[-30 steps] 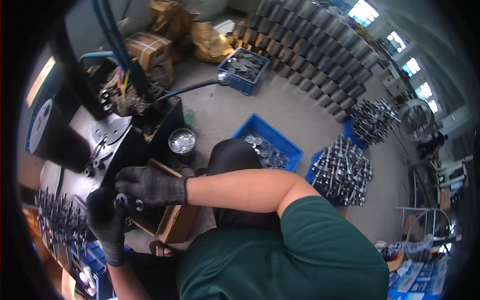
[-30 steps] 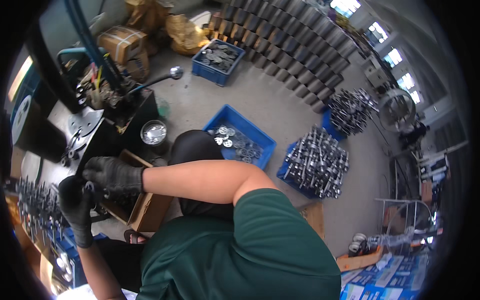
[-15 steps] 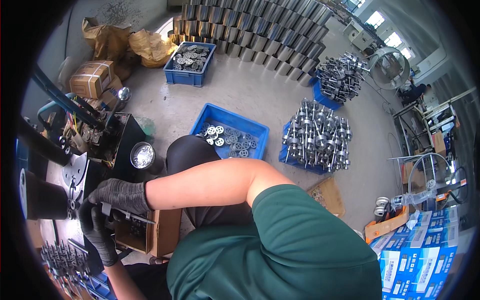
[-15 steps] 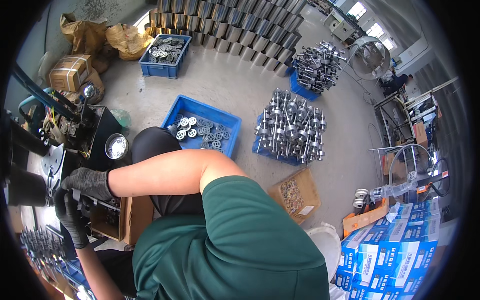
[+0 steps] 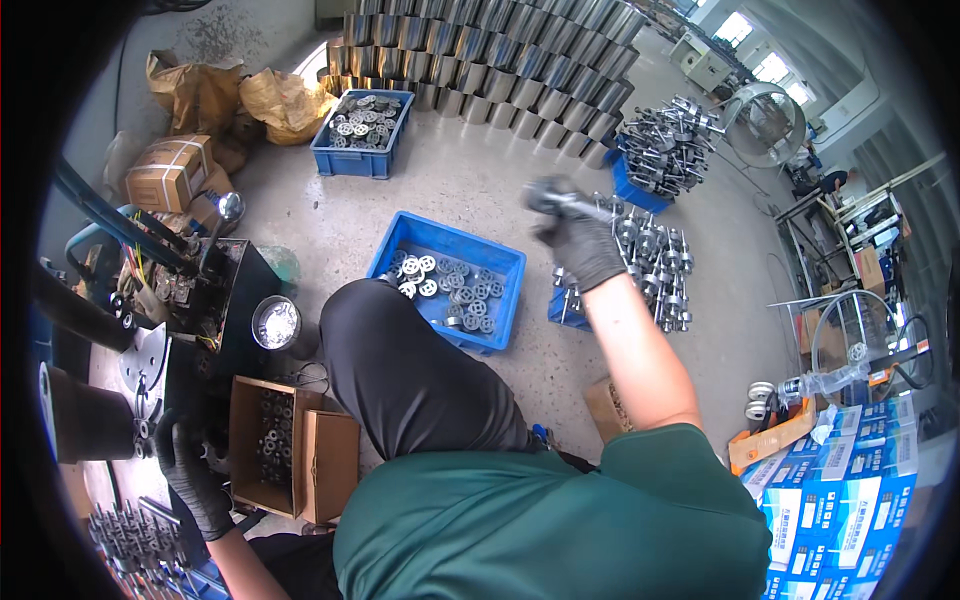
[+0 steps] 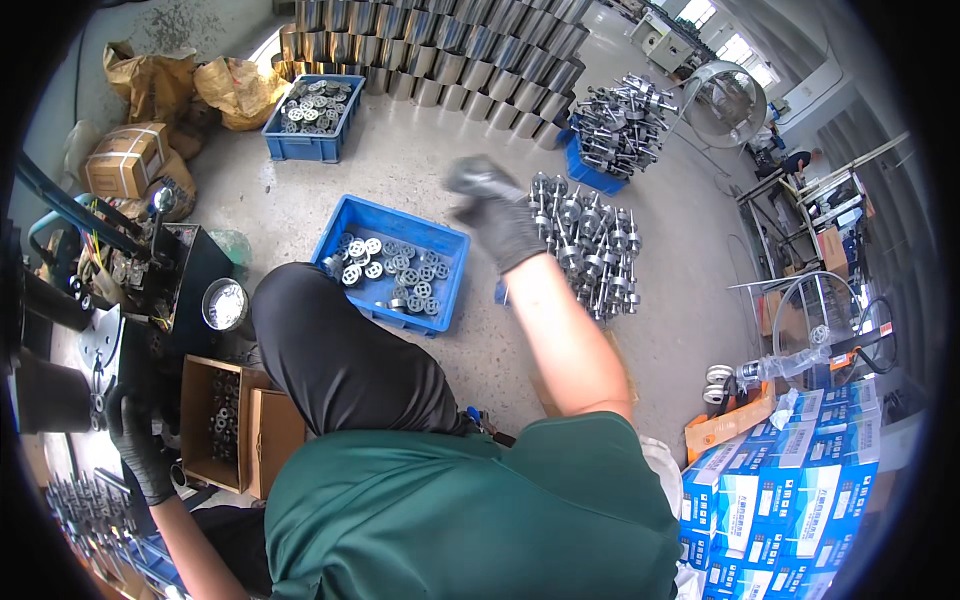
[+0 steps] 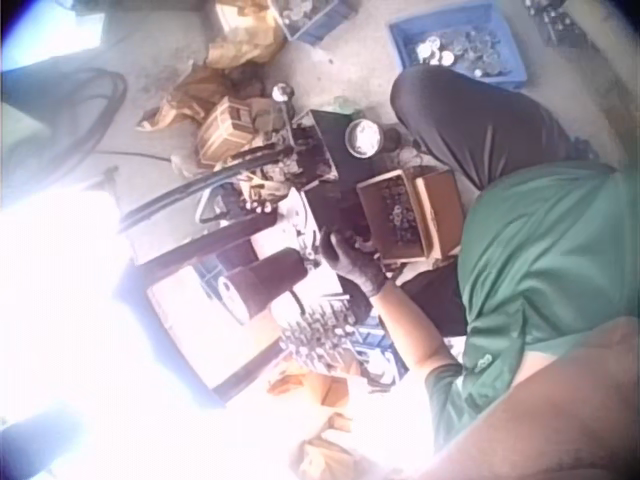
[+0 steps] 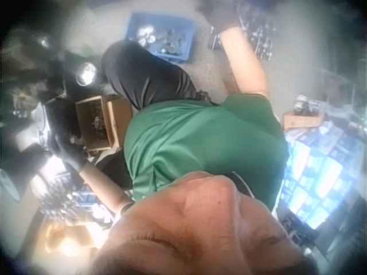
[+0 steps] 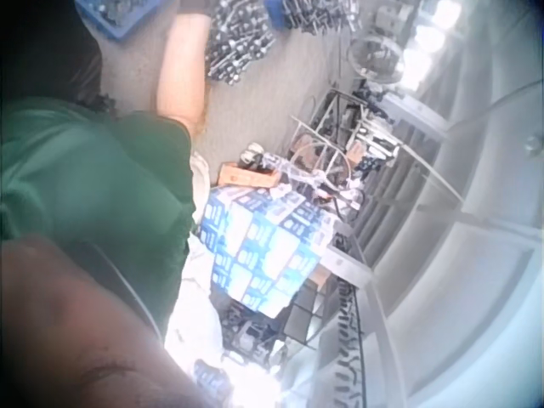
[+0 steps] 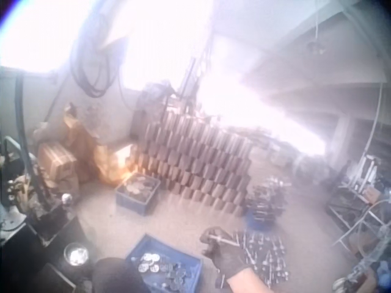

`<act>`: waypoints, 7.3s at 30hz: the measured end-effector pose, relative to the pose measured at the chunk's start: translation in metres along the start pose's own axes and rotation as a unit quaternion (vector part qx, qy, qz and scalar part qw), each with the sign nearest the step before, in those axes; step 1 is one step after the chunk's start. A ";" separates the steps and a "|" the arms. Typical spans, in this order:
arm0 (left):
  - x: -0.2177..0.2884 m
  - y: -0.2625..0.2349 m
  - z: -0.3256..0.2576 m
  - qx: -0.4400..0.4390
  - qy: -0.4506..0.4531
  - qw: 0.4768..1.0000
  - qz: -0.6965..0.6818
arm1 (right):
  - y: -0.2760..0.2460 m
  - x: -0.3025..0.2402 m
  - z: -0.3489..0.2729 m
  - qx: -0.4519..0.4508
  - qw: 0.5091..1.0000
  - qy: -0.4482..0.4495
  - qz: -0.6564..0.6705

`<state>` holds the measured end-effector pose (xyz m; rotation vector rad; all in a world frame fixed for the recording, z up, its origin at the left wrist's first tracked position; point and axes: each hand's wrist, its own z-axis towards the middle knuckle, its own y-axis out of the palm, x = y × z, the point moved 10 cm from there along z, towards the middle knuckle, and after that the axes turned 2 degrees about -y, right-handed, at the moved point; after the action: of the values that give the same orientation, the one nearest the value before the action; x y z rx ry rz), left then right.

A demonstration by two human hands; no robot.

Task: Assembling mechanical components and using an industrial press to secure them.

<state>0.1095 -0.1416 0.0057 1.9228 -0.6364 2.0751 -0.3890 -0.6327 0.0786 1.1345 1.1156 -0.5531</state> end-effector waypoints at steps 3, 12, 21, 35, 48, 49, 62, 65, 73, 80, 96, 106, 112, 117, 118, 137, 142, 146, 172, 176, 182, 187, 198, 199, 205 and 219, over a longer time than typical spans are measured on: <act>0.016 0.020 -0.002 -0.028 0.030 0.999 0.021 | -0.205 -0.028 0.012 0.077 0.994 -0.052 0.058; 0.029 0.024 -0.019 -0.057 0.043 0.992 0.106 | -0.422 -0.054 -0.153 0.552 0.798 0.104 -0.218; 0.013 0.015 -0.015 -0.053 0.016 0.996 0.069 | -0.467 -0.046 -0.132 0.545 0.838 0.001 -0.029; -0.004 0.027 -0.013 -0.061 -0.011 0.996 0.064 | -0.421 -0.089 -0.127 0.502 0.426 0.185 -0.729; 0.048 0.019 -0.044 -0.044 0.013 0.999 0.021 | -0.409 -0.078 -0.099 0.442 0.462 0.220 -0.737; 0.058 0.010 -0.051 -0.030 0.011 0.999 0.017 | -0.410 -0.071 -0.085 0.443 0.431 0.227 -0.753; 0.091 -0.087 -0.076 0.108 0.096 0.987 -0.076 | 0.147 0.140 0.203 -0.260 0.486 -0.161 -0.819; 0.102 -0.105 -0.080 0.148 0.122 0.979 -0.068 | 0.331 0.190 0.071 -0.424 0.347 -0.323 -0.772; 0.088 -0.185 -0.121 0.255 0.083 0.924 -0.272 | 0.516 0.285 -0.159 -0.675 0.390 -0.324 -0.536; 0.046 -0.241 -0.153 0.384 0.013 0.786 -0.483 | 0.515 0.341 -0.183 -0.806 0.380 -0.161 -0.423; 0.061 -0.250 -0.096 0.149 0.136 0.808 -0.554 | 0.538 0.372 -0.211 -0.828 0.338 -0.126 -0.429; 0.145 -0.154 -0.127 0.140 0.251 0.958 0.019 | 0.608 0.318 -0.188 -0.648 0.624 -0.268 -0.344; 0.104 -0.054 -0.110 -0.029 0.170 0.982 0.077 | 0.623 0.329 -0.192 -0.567 0.614 -0.394 -0.383; 0.074 -0.024 -0.106 -0.102 0.071 0.985 0.121 | 0.634 0.343 -0.181 -0.554 0.610 -0.374 -0.425; 0.076 -0.024 -0.107 -0.103 0.072 0.984 0.124 | 0.636 0.348 -0.176 -0.554 0.605 -0.365 -0.441; 0.080 -0.071 -0.091 -0.004 0.053 0.997 0.057 | 0.719 0.185 -0.129 -0.507 0.792 -0.326 -0.099; 0.083 -0.073 -0.087 0.020 0.074 0.995 0.063 | 0.775 0.179 -0.121 -0.472 0.762 -0.402 -0.184; 0.087 -0.073 -0.084 0.035 0.096 0.992 0.070 | 0.802 0.194 -0.107 -0.461 0.730 -0.430 -0.264; 0.066 -0.091 -0.079 0.062 0.116 0.980 -0.149 | 0.520 0.351 -0.250 -0.459 0.742 0.489 -0.013; 0.029 -0.072 -0.065 0.045 0.045 0.995 -0.073 | 0.511 0.360 -0.237 -0.423 0.752 0.505 -0.037; 0.028 -0.052 -0.065 0.041 0.067 0.996 -0.037 | 0.523 0.318 -0.236 -0.451 0.784 0.425 -0.023; 0.074 -0.079 -0.044 0.078 0.096 0.958 -0.259 | 0.543 0.288 -0.241 -0.457 0.715 0.513 0.130; 0.238 -0.181 0.146 0.200 0.263 0.942 0.052 | 0.532 0.287 -0.222 -0.604 0.753 0.253 -0.065; 0.239 -0.195 0.150 0.209 0.284 0.934 0.058 | 0.535 0.293 -0.228 -0.618 0.746 0.231 -0.091; 0.255 -0.182 0.151 0.212 0.387 0.844 0.306 | 0.524 0.265 -0.230 -0.653 0.707 0.195 -0.188; 0.213 -0.178 0.186 0.064 0.165 0.973 -0.146 | 0.503 0.156 -0.202 -0.712 0.683 -0.092 -0.136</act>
<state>0.3327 -0.0969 0.2501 1.5611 -0.1401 2.2081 0.0033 -0.2334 0.1511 -0.4695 1.1033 0.1007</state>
